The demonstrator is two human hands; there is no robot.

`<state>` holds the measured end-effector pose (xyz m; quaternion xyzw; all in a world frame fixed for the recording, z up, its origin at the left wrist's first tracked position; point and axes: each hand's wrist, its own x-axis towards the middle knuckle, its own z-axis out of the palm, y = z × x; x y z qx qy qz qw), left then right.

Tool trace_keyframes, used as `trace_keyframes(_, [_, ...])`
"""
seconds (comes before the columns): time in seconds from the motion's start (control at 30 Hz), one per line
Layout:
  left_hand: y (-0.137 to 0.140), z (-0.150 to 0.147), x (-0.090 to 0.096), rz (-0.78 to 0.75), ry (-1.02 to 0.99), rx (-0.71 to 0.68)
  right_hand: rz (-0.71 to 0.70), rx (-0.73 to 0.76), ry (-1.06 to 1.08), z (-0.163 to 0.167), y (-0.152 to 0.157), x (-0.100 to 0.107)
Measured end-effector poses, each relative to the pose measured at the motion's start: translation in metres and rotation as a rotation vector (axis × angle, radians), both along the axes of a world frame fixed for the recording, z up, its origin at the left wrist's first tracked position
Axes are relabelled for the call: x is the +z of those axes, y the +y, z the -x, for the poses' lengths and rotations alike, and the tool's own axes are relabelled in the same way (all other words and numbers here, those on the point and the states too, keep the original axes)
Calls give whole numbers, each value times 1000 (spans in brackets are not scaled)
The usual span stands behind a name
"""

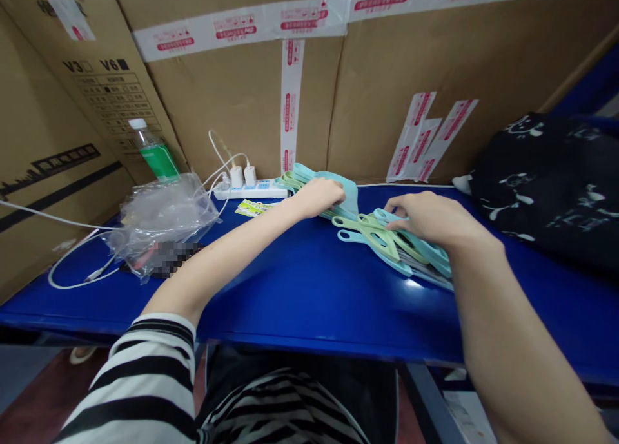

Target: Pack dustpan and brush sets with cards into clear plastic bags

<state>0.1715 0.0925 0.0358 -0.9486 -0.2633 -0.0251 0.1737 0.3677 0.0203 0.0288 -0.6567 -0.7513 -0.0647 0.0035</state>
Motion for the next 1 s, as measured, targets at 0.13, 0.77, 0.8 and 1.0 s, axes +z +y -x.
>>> trace_keyframes(0.13, [-9, 6, 3, -80, 46, 57, 13, -63, -12, 10, -5, 8])
trace_keyframes(0.77, [-116, 110, -33, -121, 166, -128, -71, 241, -124, 57, -10, 6])
trace_keyframes(0.8, [-120, 112, -37, -121, 159, -144, -72, 268, -125, 61, -11, 6])
trace_keyframes(1.0, [-132, 112, -54, -148, 7, -259, -182, 518, -41, 83, -18, -9])
